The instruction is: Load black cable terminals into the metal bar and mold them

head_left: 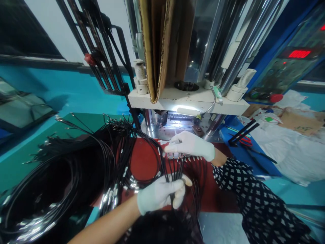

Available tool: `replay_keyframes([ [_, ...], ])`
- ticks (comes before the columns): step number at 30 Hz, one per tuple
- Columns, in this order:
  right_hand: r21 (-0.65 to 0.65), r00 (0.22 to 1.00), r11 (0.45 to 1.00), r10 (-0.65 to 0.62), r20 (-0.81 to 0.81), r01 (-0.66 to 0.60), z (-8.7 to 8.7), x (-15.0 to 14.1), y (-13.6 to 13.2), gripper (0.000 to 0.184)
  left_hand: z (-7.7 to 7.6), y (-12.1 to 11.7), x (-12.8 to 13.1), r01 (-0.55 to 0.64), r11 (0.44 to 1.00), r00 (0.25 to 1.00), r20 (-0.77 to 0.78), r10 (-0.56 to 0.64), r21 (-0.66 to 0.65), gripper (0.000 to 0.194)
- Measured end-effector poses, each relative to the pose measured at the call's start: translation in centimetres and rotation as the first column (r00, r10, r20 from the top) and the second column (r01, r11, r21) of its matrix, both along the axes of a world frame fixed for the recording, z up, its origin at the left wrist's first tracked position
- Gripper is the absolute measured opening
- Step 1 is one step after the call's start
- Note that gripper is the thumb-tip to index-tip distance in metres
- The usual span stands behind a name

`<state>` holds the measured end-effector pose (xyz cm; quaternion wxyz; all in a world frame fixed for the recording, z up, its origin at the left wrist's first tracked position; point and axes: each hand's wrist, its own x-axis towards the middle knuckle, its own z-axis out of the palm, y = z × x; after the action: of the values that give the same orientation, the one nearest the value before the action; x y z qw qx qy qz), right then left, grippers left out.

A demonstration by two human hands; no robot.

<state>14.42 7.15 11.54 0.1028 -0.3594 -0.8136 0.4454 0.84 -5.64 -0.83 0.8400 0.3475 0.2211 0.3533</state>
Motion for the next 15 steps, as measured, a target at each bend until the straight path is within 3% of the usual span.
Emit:
replay_keyframes([
  [4, 0.079, 0.988, 0.993, -0.091, 0.125, 0.082, 0.4, -0.7, -0.7, 0.043, 0.2, -0.2, 0.2, -0.025, 0.999, 0.997, -0.073, 0.027, 0.030, 0.031],
  [11, -0.034, 0.984, 0.993, 0.109, -0.140, -0.115, -1.0, 1.3, 0.3, 0.035, -0.1, -0.2, 0.1, -0.052, 0.998, 0.995, -0.082, 0.056, 0.040, 0.032],
  [15, -0.027, 0.986, 0.993, 0.112, -0.122, -0.116, -1.0, 2.2, 0.5, 0.032, -0.3, -0.3, 0.1, -0.068, 0.997, 0.994, -0.084, 0.071, 0.042, 0.030],
])
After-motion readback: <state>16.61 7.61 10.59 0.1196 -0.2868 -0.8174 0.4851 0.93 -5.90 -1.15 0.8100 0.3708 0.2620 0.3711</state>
